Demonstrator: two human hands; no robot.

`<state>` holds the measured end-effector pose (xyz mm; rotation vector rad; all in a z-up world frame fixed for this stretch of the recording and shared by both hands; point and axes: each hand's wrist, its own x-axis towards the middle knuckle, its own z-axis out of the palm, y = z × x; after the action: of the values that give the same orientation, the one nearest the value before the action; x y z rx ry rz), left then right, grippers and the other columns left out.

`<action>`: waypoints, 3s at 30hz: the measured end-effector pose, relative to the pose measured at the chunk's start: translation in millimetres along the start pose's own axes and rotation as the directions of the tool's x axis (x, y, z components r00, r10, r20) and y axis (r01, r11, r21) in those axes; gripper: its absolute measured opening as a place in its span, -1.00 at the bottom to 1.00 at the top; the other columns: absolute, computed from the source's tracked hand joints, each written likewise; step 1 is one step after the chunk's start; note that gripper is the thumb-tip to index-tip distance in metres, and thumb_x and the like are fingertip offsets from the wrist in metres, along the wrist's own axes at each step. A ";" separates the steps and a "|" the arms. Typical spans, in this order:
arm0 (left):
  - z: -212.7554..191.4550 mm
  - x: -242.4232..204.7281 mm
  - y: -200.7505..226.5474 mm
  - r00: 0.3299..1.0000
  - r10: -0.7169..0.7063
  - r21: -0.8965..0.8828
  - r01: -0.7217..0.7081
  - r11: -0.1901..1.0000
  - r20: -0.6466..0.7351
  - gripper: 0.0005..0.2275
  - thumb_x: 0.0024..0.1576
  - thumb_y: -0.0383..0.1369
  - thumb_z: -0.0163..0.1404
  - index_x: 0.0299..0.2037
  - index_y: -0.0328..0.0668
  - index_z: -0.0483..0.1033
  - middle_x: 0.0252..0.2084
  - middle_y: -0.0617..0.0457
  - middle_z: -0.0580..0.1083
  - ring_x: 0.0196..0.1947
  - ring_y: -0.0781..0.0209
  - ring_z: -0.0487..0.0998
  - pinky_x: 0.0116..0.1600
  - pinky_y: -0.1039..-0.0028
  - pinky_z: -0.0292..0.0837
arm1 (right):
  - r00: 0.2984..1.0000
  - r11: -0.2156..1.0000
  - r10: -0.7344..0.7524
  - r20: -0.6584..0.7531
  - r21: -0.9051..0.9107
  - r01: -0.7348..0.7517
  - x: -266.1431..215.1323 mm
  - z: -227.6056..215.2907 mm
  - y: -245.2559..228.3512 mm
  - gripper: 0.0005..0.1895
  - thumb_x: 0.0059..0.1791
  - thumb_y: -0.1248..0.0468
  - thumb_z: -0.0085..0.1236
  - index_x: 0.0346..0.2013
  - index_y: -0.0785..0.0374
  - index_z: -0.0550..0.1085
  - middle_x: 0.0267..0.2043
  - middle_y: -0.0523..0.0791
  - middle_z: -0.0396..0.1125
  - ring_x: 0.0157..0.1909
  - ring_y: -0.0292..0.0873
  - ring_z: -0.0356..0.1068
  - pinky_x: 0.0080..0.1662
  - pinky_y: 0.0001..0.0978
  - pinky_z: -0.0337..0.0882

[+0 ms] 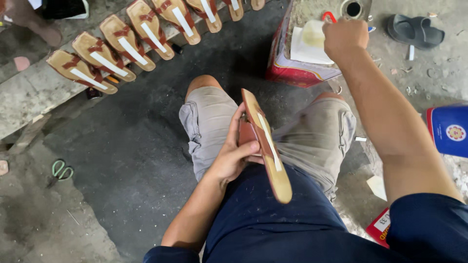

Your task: The person sits on the floor and applies glue to the sole of multiple brown sandals using a toothbrush. They repeatedly dip the brush into a container of glue and spread it along the edges of the sandal soles, then place the finished sandals on a nearby ledge.

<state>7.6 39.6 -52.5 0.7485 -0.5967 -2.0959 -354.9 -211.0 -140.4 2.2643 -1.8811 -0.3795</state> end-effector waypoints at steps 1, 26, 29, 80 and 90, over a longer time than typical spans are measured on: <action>-0.6 0.4 0.2 0.999 0.000 -0.004 -0.001 1.000 -0.037 -0.06 0.10 -0.37 0.18 0.59 0.30 -0.28 0.24 -0.24 0.35 -0.04 -0.06 0.60 -0.16 0.19 0.64 | 0.999 0.999 -0.012 0.040 -0.037 0.013 0.6 -2.9 0.3 -0.80 -0.05 0.23 0.10 -0.24 0.08 0.65 -0.17 0.02 0.53 -0.15 0.08 0.54 -0.24 -0.03 0.44; 26.5 18.1 20.8 0.949 0.279 0.191 -0.305 0.933 0.149 -0.08 0.15 -0.33 0.33 0.59 -0.09 -0.15 0.48 -0.09 0.17 0.44 0.07 0.18 0.57 0.26 0.16 | 0.948 0.241 0.059 -0.311 0.926 0.289 -228.9 -164.9 -98.9 -0.85 0.07 0.49 0.22 -0.06 0.32 0.53 -0.17 -0.03 0.49 -0.25 -0.22 0.47 -0.19 -0.47 0.42; 31.2 20.2 26.9 0.944 0.302 0.170 -0.321 0.932 0.131 -0.07 0.14 -0.31 0.33 0.58 -0.06 -0.17 0.48 -0.09 0.16 0.43 0.08 0.19 0.55 0.26 0.19 | 0.921 0.198 0.011 -0.390 0.903 0.380 -228.3 -170.1 -97.7 -0.85 0.03 0.48 0.23 -0.11 0.34 0.52 -0.15 -0.02 0.46 -0.25 -0.19 0.47 -0.20 -0.47 0.43; 45.9 5.4 38.7 0.922 0.367 0.218 -0.335 0.917 -0.127 -0.09 0.20 -0.43 0.21 0.62 -0.04 -0.27 0.30 -0.15 0.30 0.08 0.15 0.57 -0.04 0.34 0.70 | 0.925 0.367 0.024 -0.380 0.863 0.346 -256.7 -169.5 -89.9 -0.84 0.00 0.47 0.27 -0.13 0.33 0.52 -0.17 0.00 0.47 -0.28 -0.16 0.50 -0.23 -0.46 0.44; 37.3 10.3 46.8 0.939 0.300 0.133 -0.280 0.951 -0.165 -0.10 0.20 -0.33 0.20 0.60 0.12 -0.27 0.39 -0.05 0.22 0.08 0.12 0.57 -0.14 0.33 0.70 | 0.981 0.071 0.071 -0.179 0.982 0.174 -280.5 -170.5 -81.2 -0.70 -0.19 0.31 0.30 -0.20 0.30 0.49 -0.24 -0.01 0.47 -0.30 -0.24 0.46 -0.26 -0.47 0.40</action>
<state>2.0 10.8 0.6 0.8491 -0.6781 -1.7128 -274.8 74.7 21.9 2.7943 -2.2128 1.7458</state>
